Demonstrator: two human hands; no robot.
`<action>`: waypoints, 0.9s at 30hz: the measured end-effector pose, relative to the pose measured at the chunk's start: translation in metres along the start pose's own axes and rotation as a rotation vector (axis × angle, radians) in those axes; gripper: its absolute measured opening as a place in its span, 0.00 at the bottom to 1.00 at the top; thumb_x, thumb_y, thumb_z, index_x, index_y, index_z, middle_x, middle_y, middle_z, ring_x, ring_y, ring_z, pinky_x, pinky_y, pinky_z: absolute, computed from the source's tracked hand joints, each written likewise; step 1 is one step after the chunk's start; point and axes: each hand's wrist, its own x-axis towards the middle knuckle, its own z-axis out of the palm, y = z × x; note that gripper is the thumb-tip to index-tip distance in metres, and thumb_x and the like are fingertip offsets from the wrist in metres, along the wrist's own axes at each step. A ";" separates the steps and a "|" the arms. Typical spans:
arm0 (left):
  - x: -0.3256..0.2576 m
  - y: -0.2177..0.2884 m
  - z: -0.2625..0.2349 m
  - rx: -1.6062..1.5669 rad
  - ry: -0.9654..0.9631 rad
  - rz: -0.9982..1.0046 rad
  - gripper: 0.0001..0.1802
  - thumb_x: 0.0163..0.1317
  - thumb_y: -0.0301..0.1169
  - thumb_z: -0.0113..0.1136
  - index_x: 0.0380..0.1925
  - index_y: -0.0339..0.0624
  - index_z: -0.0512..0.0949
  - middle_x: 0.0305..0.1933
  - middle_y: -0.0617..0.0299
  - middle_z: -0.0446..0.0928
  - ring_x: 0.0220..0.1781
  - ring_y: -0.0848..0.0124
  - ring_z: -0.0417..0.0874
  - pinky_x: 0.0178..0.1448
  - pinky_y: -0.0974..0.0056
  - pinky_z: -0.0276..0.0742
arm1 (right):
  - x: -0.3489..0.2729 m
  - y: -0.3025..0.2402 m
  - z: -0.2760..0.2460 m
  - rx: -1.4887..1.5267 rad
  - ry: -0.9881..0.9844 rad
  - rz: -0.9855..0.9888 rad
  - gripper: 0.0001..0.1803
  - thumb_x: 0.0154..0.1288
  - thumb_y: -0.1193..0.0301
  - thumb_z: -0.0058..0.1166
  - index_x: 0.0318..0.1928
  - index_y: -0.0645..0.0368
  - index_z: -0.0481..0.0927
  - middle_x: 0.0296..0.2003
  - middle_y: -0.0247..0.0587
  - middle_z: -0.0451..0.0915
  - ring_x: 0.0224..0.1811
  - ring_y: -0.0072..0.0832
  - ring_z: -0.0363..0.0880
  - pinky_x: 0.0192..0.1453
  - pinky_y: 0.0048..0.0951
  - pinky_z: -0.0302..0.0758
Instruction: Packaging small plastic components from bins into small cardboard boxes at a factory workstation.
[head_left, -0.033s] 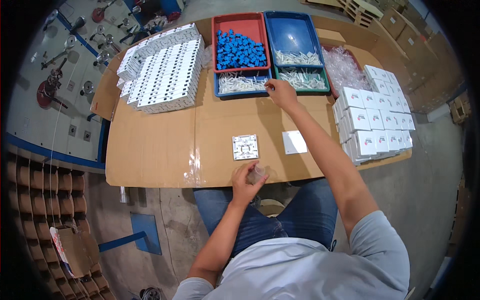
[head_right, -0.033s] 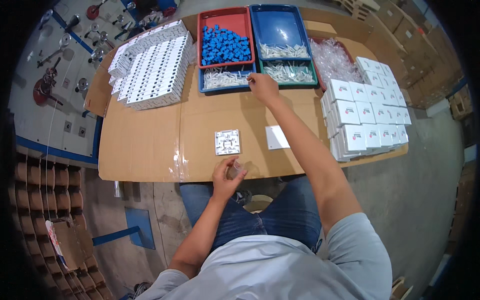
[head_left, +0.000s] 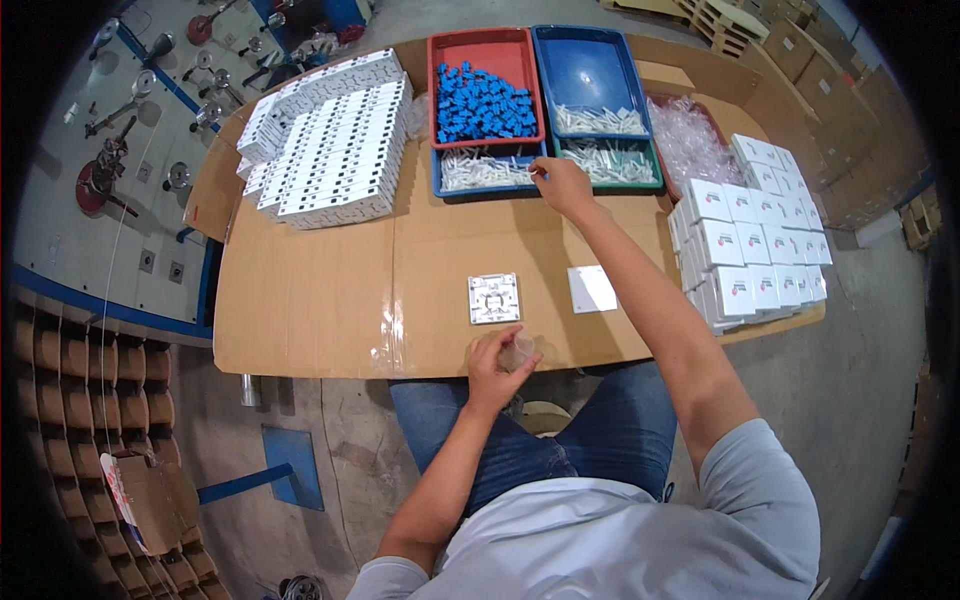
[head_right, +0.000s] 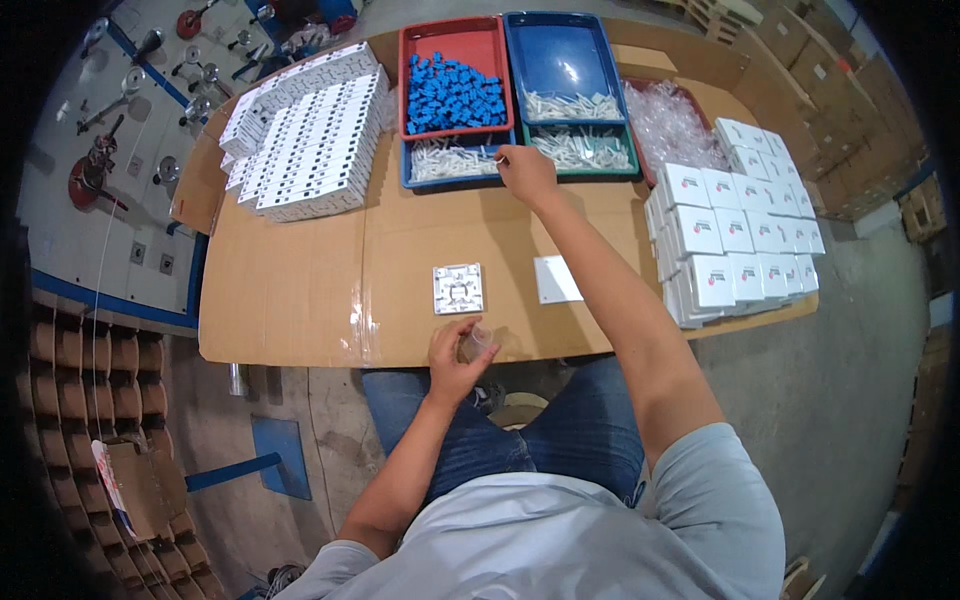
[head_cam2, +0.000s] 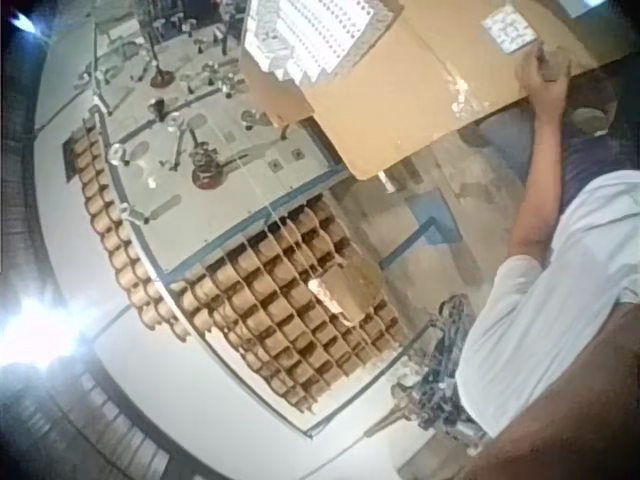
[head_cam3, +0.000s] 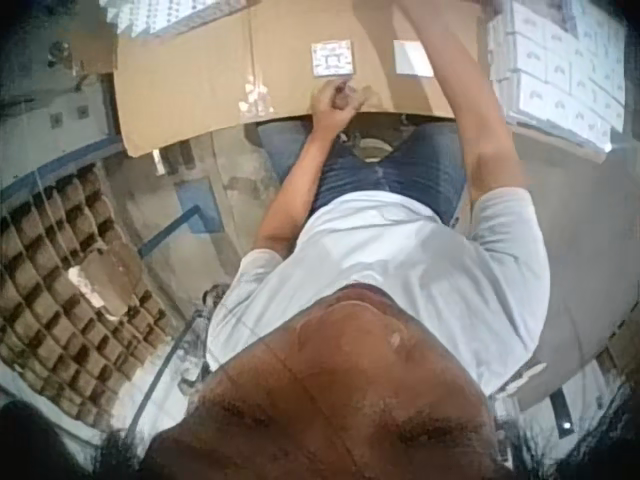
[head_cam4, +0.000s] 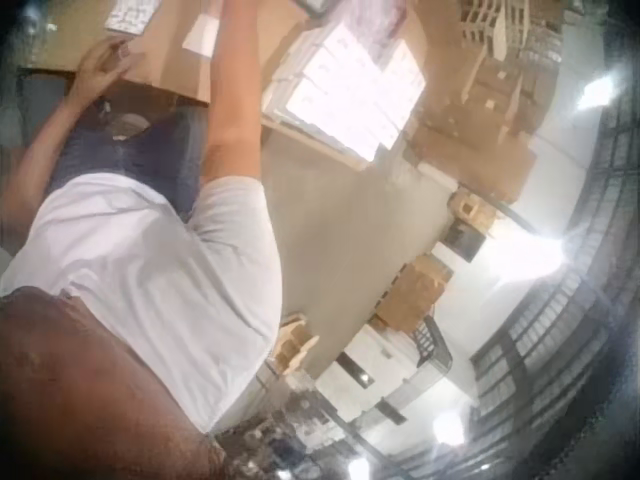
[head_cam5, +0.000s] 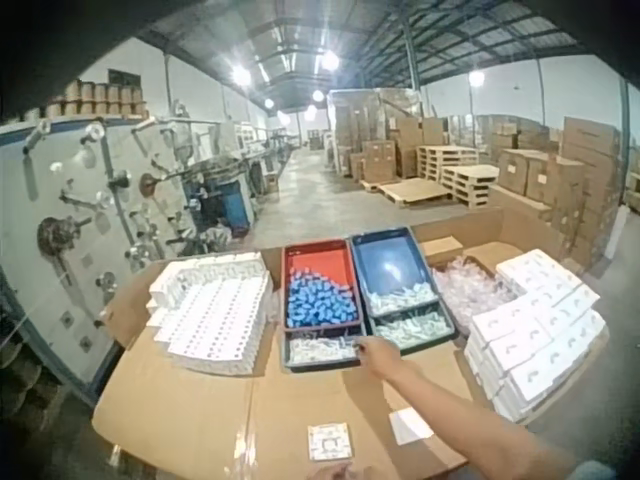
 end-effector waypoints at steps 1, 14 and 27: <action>0.003 0.002 0.000 0.046 -0.005 0.056 0.29 0.50 0.37 0.83 0.52 0.41 0.84 0.41 0.57 0.85 0.43 0.60 0.83 0.51 0.57 0.74 | 0.012 0.001 0.004 -0.102 -0.040 -0.049 0.10 0.65 0.65 0.62 0.45 0.49 0.90 0.41 0.44 0.89 0.45 0.45 0.88 0.48 0.47 0.83; 0.018 -0.007 0.000 0.060 -0.049 0.093 0.29 0.49 0.38 0.83 0.51 0.41 0.84 0.42 0.58 0.85 0.44 0.61 0.84 0.56 0.57 0.72 | 0.069 0.029 0.027 -0.107 -0.193 -0.083 0.10 0.56 0.70 0.72 0.40 0.53 0.90 0.38 0.46 0.89 0.45 0.44 0.89 0.48 0.45 0.83; 0.016 -0.013 0.001 0.032 -0.034 -0.032 0.29 0.51 0.32 0.83 0.53 0.37 0.82 0.46 0.55 0.83 0.47 0.61 0.83 0.54 0.59 0.81 | -0.027 -0.013 -0.015 0.574 -0.209 0.159 0.08 0.66 0.71 0.71 0.36 0.63 0.86 0.27 0.31 0.84 0.26 0.17 0.77 0.30 0.23 0.74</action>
